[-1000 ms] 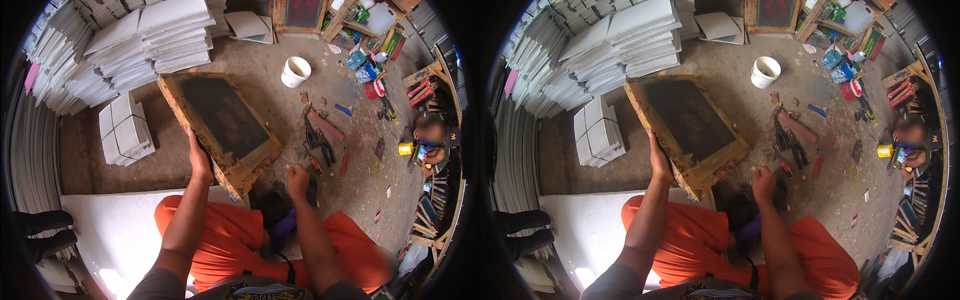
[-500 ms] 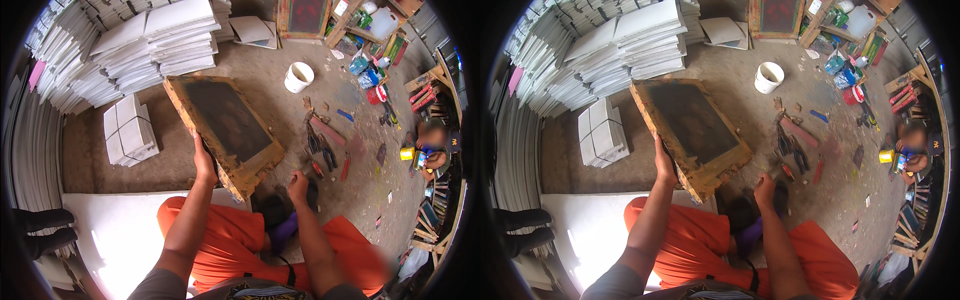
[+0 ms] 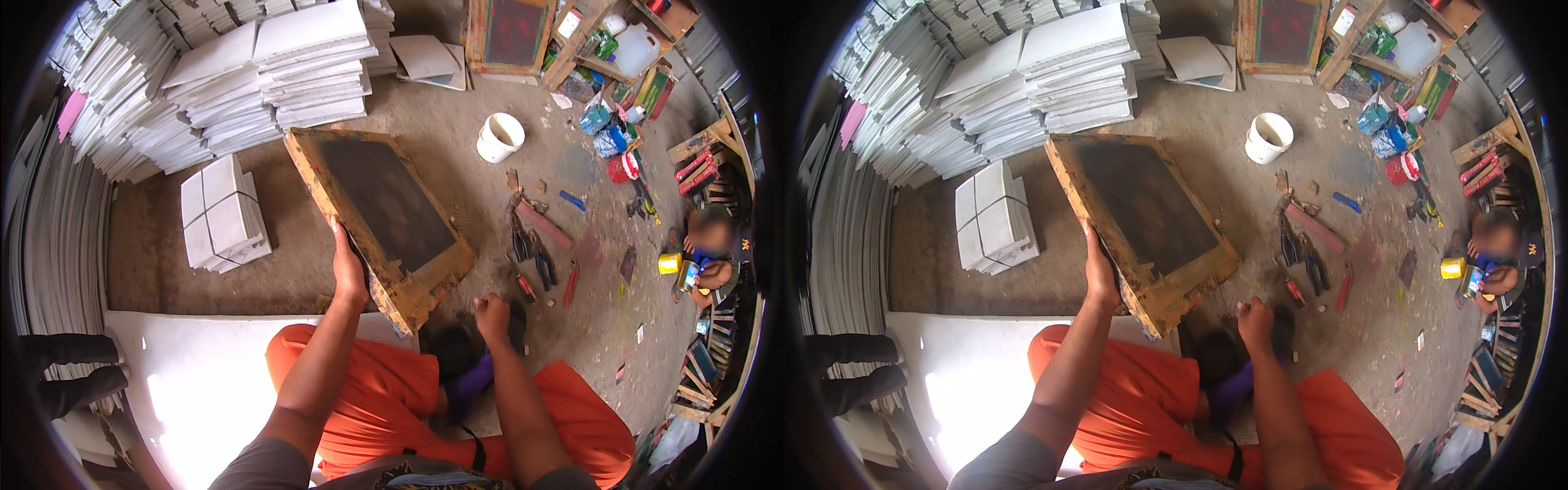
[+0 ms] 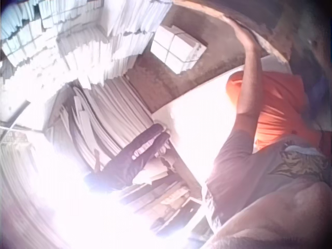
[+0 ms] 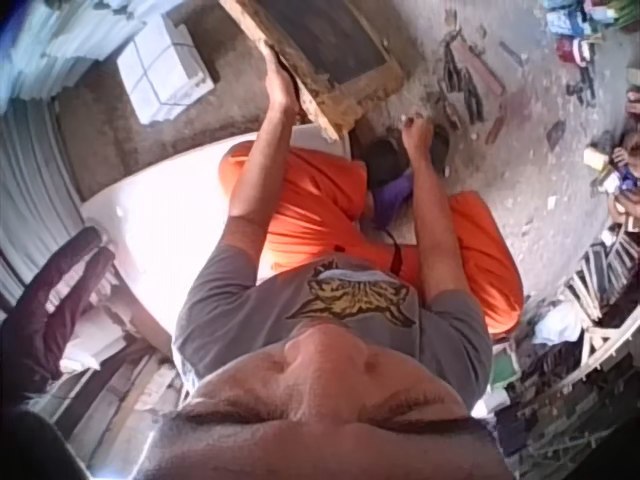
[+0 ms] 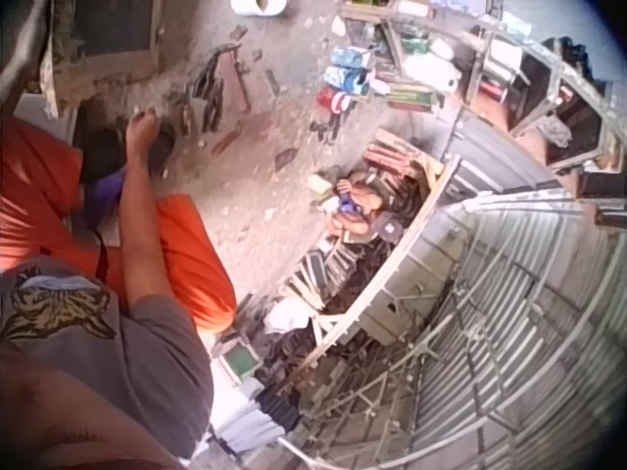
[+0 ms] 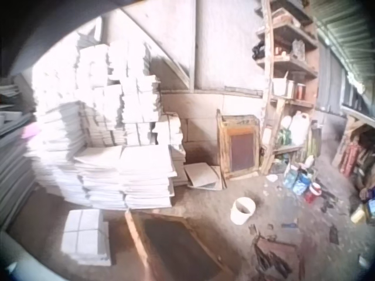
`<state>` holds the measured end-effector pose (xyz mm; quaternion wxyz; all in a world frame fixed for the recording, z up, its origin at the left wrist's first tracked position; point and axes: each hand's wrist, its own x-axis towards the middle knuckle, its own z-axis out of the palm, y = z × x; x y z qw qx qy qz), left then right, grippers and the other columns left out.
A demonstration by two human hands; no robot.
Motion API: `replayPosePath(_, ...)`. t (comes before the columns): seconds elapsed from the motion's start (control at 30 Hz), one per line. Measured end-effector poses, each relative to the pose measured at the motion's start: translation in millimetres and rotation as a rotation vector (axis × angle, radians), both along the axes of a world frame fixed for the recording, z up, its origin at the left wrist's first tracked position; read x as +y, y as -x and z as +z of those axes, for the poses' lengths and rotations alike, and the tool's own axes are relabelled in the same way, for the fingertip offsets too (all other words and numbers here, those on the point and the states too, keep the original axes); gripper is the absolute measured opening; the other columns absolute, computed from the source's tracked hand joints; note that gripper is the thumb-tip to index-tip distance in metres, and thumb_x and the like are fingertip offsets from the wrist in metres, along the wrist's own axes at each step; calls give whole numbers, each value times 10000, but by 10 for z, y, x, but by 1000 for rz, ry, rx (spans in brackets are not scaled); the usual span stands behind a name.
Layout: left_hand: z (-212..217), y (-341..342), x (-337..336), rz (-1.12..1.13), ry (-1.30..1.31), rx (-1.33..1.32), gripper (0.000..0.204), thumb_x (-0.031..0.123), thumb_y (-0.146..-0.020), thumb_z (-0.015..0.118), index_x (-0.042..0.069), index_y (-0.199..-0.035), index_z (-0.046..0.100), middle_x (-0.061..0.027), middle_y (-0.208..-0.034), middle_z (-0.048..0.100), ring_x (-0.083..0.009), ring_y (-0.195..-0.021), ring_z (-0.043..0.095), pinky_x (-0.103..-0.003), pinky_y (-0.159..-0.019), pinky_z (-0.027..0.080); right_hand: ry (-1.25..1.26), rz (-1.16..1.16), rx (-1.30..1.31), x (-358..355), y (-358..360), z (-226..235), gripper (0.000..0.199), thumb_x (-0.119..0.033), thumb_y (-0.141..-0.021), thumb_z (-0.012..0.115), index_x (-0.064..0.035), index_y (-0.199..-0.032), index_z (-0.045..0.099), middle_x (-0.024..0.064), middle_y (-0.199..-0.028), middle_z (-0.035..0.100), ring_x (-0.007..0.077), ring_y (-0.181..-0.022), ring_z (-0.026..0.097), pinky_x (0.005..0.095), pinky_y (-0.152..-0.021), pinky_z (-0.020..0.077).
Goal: The person sits on the floor and cleans a wooden screen frame with a cloth. They then use a utility knife to scrape and remove old material from the frame's edges and corners. Finally, they use a blue scraper tool to further clean the frame surface.
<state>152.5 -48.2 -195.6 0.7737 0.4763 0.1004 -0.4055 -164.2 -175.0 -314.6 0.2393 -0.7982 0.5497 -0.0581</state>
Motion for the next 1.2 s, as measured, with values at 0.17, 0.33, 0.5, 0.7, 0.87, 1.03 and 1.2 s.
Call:
replayPosePath(0.17, 84, 65, -19, -32, 43, -79, 923, 722, -1024, 433, -12, -1576, 340, -130, -1512, 474, -255, -1314, 520, -399, -1116, 440, 273, 153, -150, -3, 142, -247, 152, -64, -820, 796, 25, -912, 714, 224, -891, 707, 427, -861, 696, 498, -758, 545)
replayPosePath(0.33, -153, 205, 118, -47, 62, -334, 701, 578, -1098, 420, -59, -1368, 535, -114, -1269, 630, -189, -1120, 591, -357, -985, 491, -274, -164, 172, 62, -194, 476, 266, 49, -799, 699, -12, -1053, 751, 219, -1201, 692, 413, -1136, 649, 501, -911, 530)
replayPosePath(0.5, -83, 309, 112, -122, 224, -596, 687, 534, -1110, 399, -49, -1472, 438, -112, -1352, 598, -196, -1206, 565, -370, -1050, 450, 335, 51, -237, -37, 86, -132, 126, -94, -859, 752, -46, -975, 763, 202, -987, 745, 414, -955, 716, 472, -804, 560)
replayPosePath(0.7, -455, 345, 185, -114, 315, -604, 760, 577, -1100, 372, -21, -1566, 325, -112, -1500, 494, -219, -1336, 489, -382, -1128, 392, -132, -63, 35, -109, -484, 983, 345, -293, -951, 736, -4, -1130, 680, 206, -1022, 731, 385, -955, 710, 456, -840, 541)
replayPosePath(0.87, -955, 307, 194, -111, 386, -344, 884, 778, -992, 367, 143, -1605, 331, -79, -1531, 478, -285, -1351, 502, -466, -1157, 415, -301, -381, -656, -39, -805, 797, 675, -526, -992, 671, -32, -1415, 487, 194, -1220, 650, 321, -1105, 649, 468, -913, 520)
replayPosePath(1.03, -638, 338, 229, -136, 428, -177, 912, 816, -970, 346, 139, -1580, 384, -85, -1495, 511, -300, -1339, 505, -489, -1139, 426, -669, -755, -895, -256, -880, 805, 839, -619, -993, 614, -96, -1569, 301, 171, -1549, 408, 361, -1349, 475, 551, -1048, 441)
replayPosePath(1.2, -492, 355, 259, -200, 545, -74, 914, 821, -970, 350, 147, -1586, 381, -90, -1519, 489, -316, -1354, 488, -502, -1142, 406, -960, -846, -1383, -540, -693, 514, 751, -626, -1026, 550, -110, -1548, 392, 116, -1552, 455, 327, -1403, 464, 552, -1125, 399)
